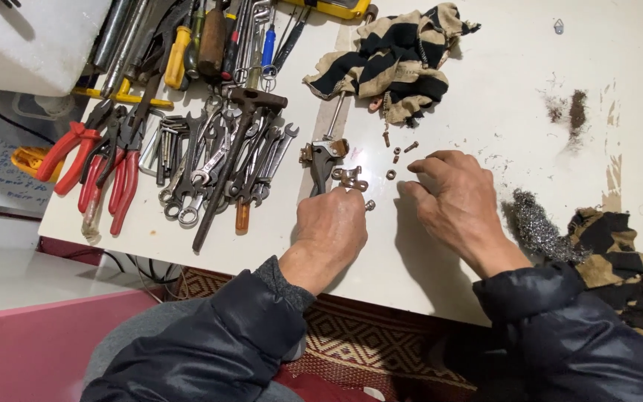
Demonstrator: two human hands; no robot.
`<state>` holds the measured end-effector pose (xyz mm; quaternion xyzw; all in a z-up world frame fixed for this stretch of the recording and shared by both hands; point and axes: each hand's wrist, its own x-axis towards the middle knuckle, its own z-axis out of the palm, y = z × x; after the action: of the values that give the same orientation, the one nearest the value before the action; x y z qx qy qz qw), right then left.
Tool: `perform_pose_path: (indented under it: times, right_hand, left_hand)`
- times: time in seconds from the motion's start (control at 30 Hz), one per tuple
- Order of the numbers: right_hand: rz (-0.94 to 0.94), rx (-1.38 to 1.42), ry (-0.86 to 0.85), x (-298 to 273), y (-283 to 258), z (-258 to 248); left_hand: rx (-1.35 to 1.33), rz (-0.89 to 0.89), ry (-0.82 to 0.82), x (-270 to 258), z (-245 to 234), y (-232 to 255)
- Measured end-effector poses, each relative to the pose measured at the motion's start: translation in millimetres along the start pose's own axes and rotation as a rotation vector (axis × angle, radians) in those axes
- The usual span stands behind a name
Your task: The person scrubs small metal parts with a steel wool pad to remove rust and debris. They handle several small cylindrical and bolt-like pieces one by one, rotating them while scrubbing, and place the cleaned items on the white table surface.
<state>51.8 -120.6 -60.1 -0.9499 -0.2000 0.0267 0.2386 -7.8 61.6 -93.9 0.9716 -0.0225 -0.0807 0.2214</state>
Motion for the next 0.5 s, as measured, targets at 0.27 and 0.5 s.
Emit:
perform_pose_path:
  times: [0.27,0.5]
  right_hand:
    - [-0.045,-0.246,-0.055,-25.0,28.6,-45.8]
    - [0.223,-0.665,-0.289,-55.0,61.6,-91.8]
  left_hand:
    - [-0.180,-0.089,-0.066,-1.8,-32.5,19.8]
    - [-0.583,-0.360,-0.141,-2.9,-50.5,31.7]
